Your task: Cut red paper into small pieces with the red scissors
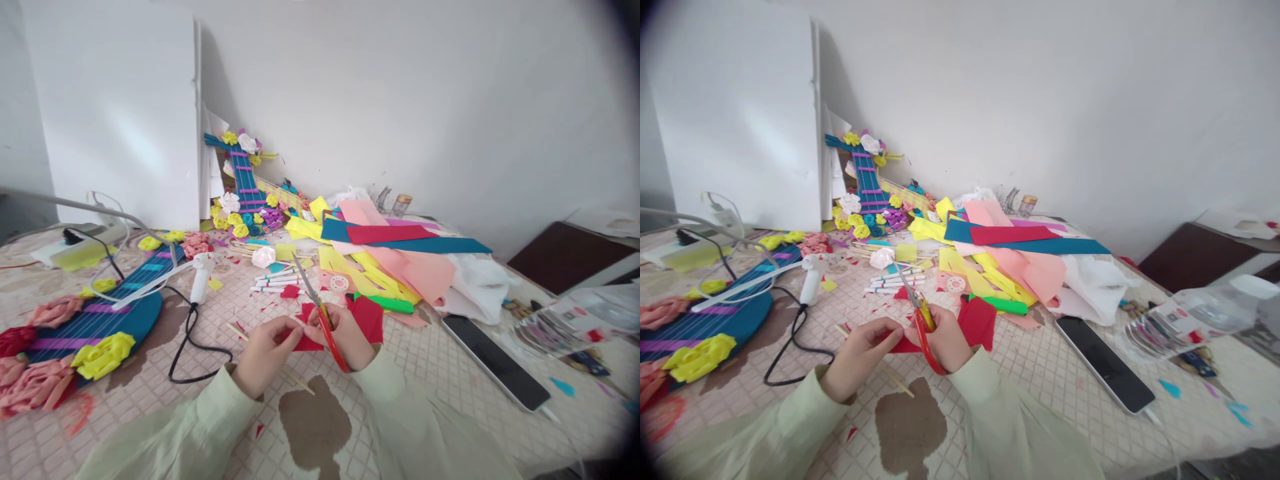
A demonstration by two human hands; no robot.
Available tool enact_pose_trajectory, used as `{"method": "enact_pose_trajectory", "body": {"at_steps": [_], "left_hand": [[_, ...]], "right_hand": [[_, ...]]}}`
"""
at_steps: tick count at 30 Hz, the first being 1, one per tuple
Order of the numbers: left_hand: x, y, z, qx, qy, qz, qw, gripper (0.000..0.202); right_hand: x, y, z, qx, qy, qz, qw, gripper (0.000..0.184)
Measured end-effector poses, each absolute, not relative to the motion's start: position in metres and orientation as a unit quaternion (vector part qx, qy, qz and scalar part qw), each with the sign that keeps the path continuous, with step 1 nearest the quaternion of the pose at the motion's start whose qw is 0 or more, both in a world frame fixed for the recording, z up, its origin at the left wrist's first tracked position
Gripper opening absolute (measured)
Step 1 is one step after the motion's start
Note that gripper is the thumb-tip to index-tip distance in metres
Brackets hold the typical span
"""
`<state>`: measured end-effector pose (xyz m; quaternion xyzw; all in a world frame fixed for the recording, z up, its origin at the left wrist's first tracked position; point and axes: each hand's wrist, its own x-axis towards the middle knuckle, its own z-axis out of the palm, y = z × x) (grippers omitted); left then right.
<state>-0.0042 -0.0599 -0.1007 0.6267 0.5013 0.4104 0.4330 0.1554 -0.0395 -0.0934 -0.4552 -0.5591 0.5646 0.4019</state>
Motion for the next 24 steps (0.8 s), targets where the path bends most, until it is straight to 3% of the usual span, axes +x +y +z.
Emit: {"method": "enact_pose_trajectory", "body": {"at_steps": [18, 24], "left_hand": [[-0.015, -0.055, -0.087, 0.538, 0.506, 0.481, 0.472, 0.030], [-0.012, -0.059, -0.085, 0.537, 0.511, 0.491, 0.458, 0.051]], "right_hand": [[0.166, -0.032, -0.088, -0.463, -0.466, 0.570, 0.494, 0.034], [0.169, -0.036, -0.081, -0.432, -0.447, 0.602, 0.502, 0.034]]}}
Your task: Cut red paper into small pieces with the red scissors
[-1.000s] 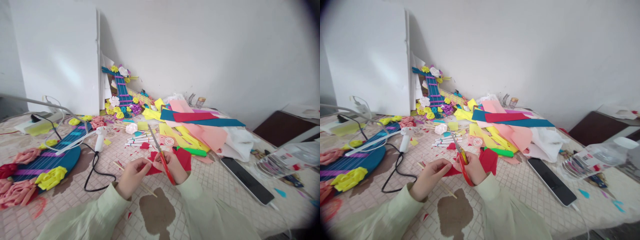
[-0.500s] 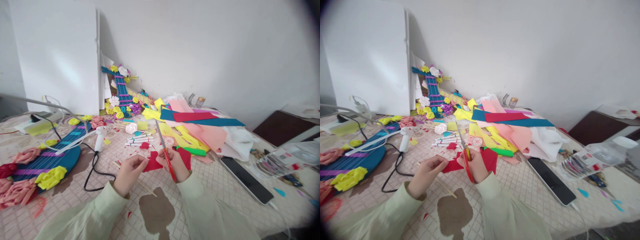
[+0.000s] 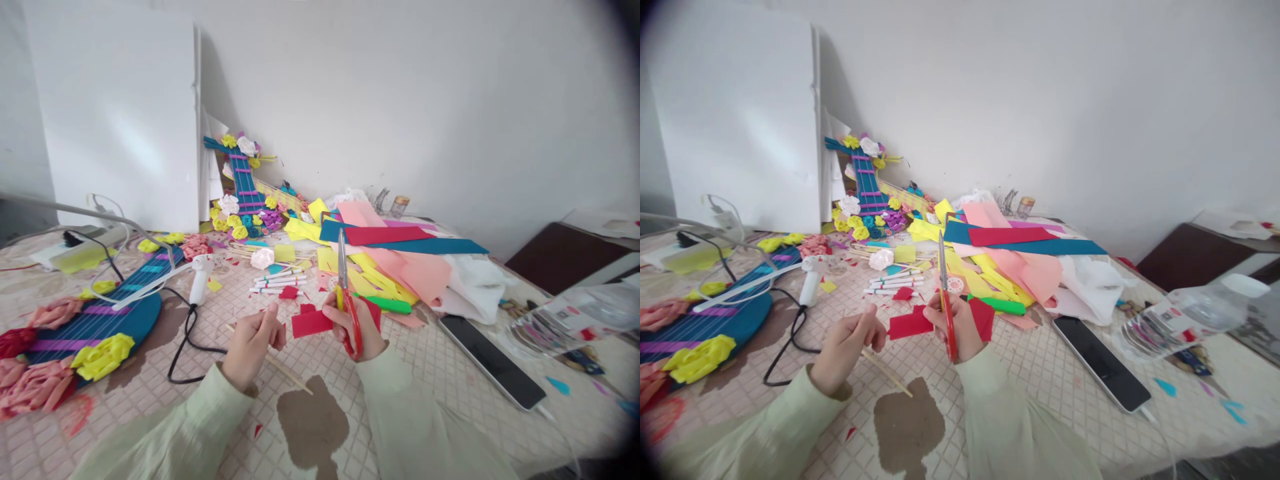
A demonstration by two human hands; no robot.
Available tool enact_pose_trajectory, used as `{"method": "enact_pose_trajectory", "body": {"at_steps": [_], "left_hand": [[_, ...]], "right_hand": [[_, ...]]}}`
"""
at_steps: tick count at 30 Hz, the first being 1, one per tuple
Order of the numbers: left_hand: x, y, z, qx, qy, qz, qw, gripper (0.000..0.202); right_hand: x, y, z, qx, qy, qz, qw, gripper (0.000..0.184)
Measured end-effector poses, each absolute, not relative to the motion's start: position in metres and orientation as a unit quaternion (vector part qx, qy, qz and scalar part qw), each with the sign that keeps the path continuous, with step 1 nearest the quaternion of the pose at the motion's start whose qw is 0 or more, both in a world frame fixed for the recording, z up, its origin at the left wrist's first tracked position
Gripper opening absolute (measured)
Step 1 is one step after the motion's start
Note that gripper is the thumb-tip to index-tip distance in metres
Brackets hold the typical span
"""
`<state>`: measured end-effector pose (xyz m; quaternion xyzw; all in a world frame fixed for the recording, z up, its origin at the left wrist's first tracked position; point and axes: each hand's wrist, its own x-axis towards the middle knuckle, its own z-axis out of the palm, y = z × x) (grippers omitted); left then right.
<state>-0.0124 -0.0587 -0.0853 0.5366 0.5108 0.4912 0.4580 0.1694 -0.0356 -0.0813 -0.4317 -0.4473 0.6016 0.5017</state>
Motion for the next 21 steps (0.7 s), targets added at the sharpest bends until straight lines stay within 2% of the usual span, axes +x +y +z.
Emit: {"method": "enact_pose_trajectory", "body": {"at_steps": [5, 13, 21], "left_hand": [[-0.005, -0.065, -0.086, 0.558, 0.449, 0.461, 0.525, 0.047], [-0.002, -0.062, -0.090, 0.625, 0.466, 0.427, 0.457, 0.035], [-0.010, -0.046, -0.077, 0.611, 0.485, 0.493, 0.386, 0.030]], "right_hand": [[0.167, -0.036, -0.081, -0.425, -0.451, 0.609, 0.494, 0.033], [0.166, -0.037, -0.082, -0.421, -0.458, 0.613, 0.487, 0.033], [0.163, -0.042, -0.075, -0.407, -0.476, 0.632, 0.457, 0.039]]}}
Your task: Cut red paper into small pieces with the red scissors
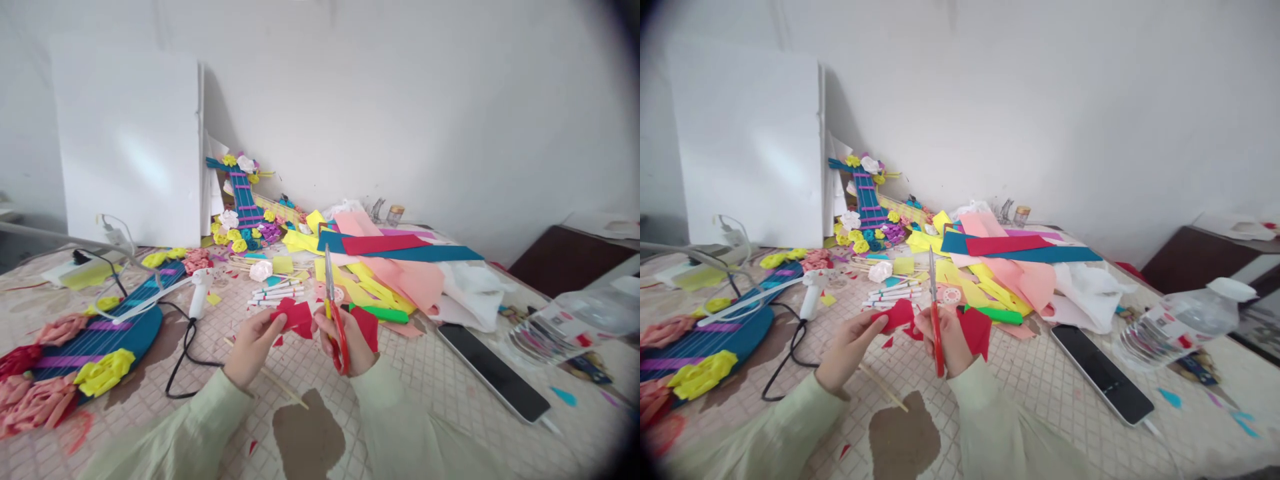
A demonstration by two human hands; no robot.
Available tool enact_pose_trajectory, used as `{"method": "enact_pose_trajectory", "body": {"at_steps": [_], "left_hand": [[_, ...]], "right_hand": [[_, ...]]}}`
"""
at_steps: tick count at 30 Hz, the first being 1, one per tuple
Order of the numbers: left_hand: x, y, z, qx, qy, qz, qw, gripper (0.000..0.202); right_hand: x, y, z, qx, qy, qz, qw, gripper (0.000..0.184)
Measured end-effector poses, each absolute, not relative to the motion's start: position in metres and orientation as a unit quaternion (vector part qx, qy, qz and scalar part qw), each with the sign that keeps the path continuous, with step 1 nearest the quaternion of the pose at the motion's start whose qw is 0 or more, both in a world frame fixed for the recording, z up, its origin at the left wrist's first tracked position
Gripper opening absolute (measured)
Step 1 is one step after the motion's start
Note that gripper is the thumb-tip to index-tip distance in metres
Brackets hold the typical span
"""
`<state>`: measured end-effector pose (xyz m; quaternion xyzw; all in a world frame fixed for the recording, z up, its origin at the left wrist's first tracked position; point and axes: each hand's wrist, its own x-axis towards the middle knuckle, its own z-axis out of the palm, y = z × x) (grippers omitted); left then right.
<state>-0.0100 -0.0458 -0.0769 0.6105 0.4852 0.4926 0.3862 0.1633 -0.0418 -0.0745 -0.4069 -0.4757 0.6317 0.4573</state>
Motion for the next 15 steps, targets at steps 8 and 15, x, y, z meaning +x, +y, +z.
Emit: {"method": "enact_pose_trajectory", "body": {"at_steps": [8, 15], "left_hand": [[-0.011, -0.010, -0.029, 0.631, 0.460, 0.557, 0.284, 0.029], [0.000, 0.005, -0.026, 0.640, 0.471, 0.553, 0.251, 0.029]], "right_hand": [[0.157, -0.052, -0.078, -0.358, -0.496, 0.656, 0.443, 0.039], [0.156, -0.053, -0.078, -0.394, -0.535, 0.653, 0.364, 0.040]]}}
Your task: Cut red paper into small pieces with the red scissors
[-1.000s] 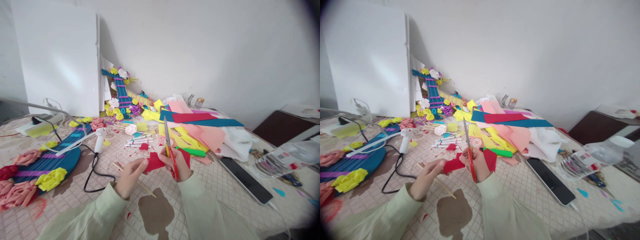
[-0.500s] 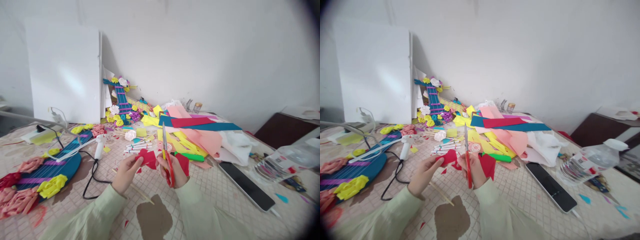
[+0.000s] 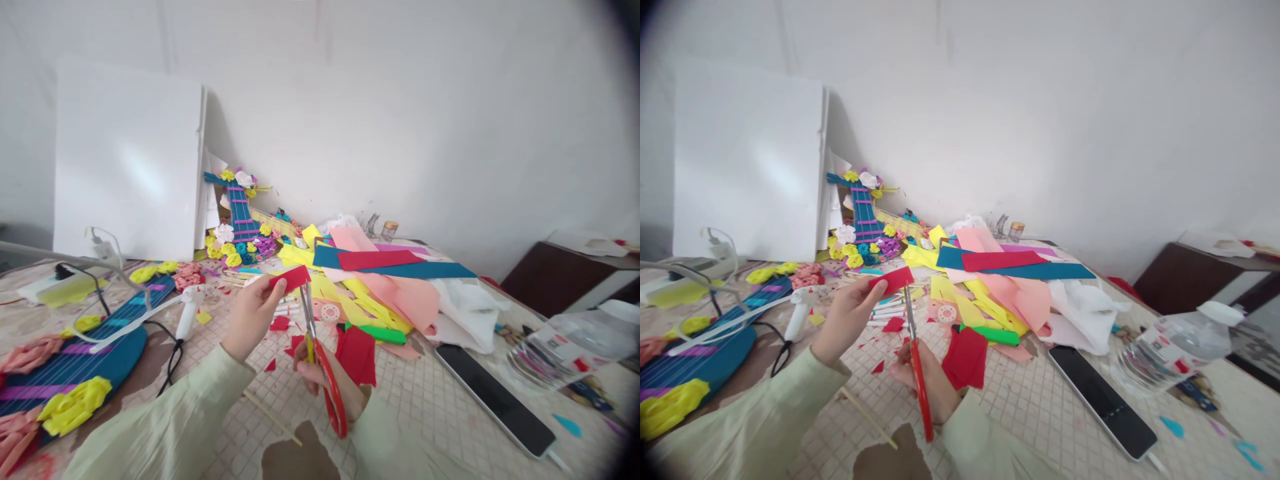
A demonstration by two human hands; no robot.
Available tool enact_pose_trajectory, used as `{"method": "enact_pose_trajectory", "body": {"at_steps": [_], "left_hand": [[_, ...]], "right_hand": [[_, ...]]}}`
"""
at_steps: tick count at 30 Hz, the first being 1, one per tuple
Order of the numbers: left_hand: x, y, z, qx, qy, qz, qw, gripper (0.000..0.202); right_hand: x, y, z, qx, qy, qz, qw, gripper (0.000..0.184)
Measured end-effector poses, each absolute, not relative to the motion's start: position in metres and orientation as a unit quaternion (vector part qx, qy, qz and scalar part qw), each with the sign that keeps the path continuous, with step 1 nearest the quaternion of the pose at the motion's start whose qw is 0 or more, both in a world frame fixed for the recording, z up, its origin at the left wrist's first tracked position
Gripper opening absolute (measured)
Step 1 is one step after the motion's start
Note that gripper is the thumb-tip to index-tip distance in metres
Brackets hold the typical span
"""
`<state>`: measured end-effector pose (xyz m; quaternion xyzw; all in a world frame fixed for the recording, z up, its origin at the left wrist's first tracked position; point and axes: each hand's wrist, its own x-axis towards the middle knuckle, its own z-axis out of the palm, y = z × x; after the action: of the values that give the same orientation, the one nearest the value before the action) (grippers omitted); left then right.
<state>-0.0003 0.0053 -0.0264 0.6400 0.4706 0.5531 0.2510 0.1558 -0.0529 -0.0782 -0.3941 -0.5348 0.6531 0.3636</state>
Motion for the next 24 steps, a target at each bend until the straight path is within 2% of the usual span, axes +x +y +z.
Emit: {"method": "enact_pose_trajectory", "body": {"at_steps": [8, 15, 24], "left_hand": [[0.003, 0.007, -0.036, 0.610, 0.460, 0.534, 0.361, 0.030], [0.009, 0.003, -0.036, 0.621, 0.458, 0.514, 0.374, 0.030], [0.011, 0.001, -0.035, 0.649, 0.472, 0.491, 0.340, 0.032]], "right_hand": [[0.157, -0.050, -0.079, -0.403, -0.530, 0.657, 0.355, 0.033], [0.157, -0.051, -0.082, -0.421, -0.523, 0.637, 0.379, 0.031], [0.156, -0.050, -0.080, -0.413, -0.526, 0.636, 0.384, 0.037]]}}
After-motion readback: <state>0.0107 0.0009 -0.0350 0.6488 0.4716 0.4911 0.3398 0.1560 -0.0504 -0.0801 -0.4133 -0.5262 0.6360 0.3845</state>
